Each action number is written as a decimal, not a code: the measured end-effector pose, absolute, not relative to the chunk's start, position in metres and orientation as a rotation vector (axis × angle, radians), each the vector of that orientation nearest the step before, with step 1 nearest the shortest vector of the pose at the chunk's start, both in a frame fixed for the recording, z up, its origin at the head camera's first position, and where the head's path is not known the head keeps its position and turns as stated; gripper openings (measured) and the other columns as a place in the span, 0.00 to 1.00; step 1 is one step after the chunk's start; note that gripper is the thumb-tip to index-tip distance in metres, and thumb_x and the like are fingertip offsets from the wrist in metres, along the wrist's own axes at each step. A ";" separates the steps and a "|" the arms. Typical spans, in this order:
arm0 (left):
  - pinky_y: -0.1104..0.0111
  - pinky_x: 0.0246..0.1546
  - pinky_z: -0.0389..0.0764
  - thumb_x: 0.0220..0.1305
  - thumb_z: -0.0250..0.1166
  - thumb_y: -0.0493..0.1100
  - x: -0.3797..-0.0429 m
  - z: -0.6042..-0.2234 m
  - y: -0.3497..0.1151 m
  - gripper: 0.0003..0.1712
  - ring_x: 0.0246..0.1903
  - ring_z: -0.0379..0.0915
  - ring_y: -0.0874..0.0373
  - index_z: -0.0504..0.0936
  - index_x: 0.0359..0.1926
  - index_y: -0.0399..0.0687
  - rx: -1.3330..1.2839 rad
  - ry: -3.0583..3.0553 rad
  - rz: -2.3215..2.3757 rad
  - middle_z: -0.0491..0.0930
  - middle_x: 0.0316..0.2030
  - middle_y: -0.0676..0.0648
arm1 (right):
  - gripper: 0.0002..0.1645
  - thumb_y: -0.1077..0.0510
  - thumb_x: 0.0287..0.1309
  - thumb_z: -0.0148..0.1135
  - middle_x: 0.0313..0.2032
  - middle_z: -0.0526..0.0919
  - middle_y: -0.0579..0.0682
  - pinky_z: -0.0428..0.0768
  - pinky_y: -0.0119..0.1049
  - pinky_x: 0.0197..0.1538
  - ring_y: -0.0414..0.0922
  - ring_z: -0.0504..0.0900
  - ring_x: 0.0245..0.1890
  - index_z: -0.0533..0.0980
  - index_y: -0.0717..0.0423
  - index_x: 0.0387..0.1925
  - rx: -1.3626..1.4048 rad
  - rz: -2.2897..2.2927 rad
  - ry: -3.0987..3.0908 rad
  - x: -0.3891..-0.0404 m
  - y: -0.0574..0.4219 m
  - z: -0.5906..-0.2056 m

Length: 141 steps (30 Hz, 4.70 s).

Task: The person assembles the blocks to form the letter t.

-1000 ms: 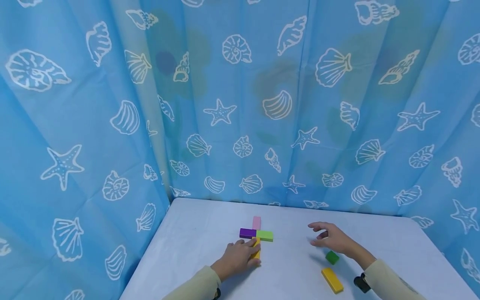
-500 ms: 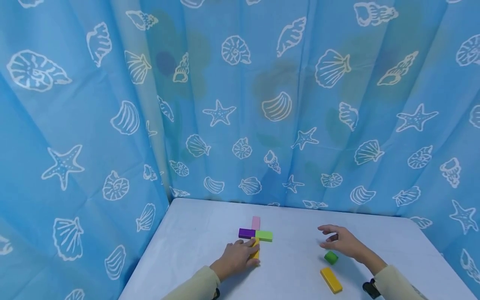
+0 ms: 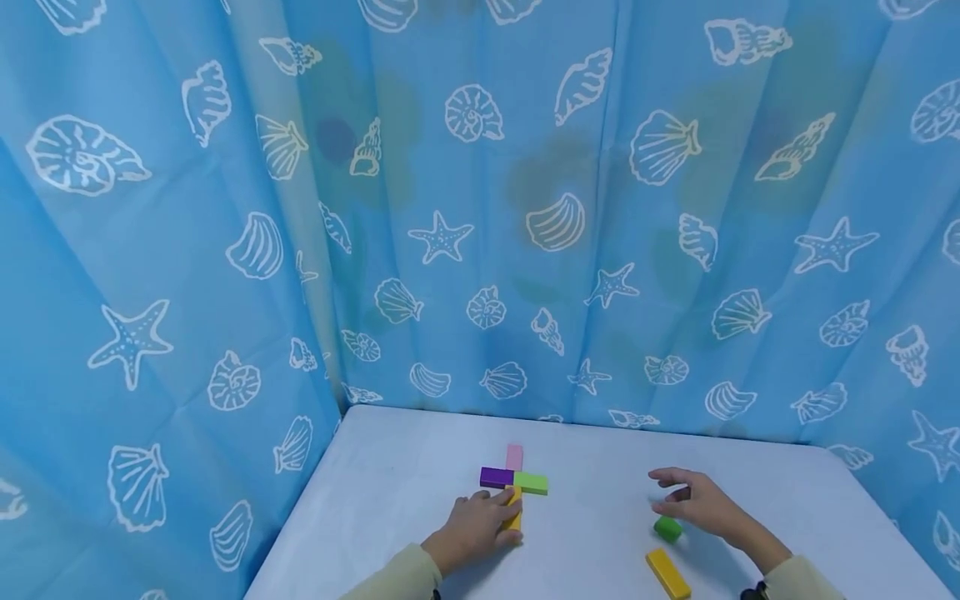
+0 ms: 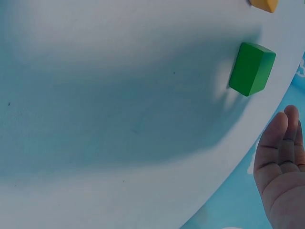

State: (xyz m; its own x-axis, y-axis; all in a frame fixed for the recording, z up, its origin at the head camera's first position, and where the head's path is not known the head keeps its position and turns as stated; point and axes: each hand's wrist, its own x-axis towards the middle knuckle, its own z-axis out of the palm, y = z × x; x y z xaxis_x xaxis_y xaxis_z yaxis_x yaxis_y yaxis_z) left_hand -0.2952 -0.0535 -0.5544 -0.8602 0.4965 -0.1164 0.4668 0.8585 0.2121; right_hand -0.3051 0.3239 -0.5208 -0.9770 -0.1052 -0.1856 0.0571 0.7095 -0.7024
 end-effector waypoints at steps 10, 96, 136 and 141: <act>0.38 0.56 0.75 0.66 0.57 0.67 -0.294 -0.547 -0.053 0.33 0.64 0.70 0.42 0.71 0.69 0.66 0.745 2.870 0.276 0.66 0.71 0.57 | 0.37 0.52 0.53 0.74 0.56 0.79 0.63 0.84 0.44 0.47 0.45 0.79 0.43 0.72 0.61 0.63 -0.049 -1.102 2.723 -0.304 0.337 -0.519; 0.39 0.56 0.75 0.66 0.57 0.68 -0.292 -0.548 -0.055 0.33 0.64 0.70 0.43 0.70 0.69 0.67 0.749 2.878 0.259 0.65 0.72 0.58 | 0.17 0.60 0.53 0.71 0.37 0.85 0.48 0.83 0.39 0.41 0.44 0.78 0.36 0.83 0.60 0.45 0.082 -1.022 2.712 -0.309 0.287 -0.556; 0.39 0.56 0.75 0.71 0.54 0.61 -0.292 -0.552 -0.055 0.27 0.65 0.69 0.45 0.70 0.69 0.69 0.751 2.892 0.233 0.64 0.72 0.61 | 0.09 0.62 0.49 0.74 0.28 0.79 0.46 0.75 0.34 0.35 0.42 0.75 0.30 0.82 0.58 0.33 -0.234 -1.030 2.655 -0.292 0.212 -0.544; 0.39 0.56 0.75 0.71 0.54 0.61 -0.293 -0.552 -0.055 0.27 0.65 0.70 0.45 0.70 0.69 0.70 0.749 2.899 0.224 0.65 0.72 0.61 | 0.08 0.63 0.49 0.74 0.27 0.79 0.47 0.77 0.34 0.33 0.42 0.75 0.29 0.82 0.58 0.32 -0.194 -1.034 2.665 -0.289 0.202 -0.544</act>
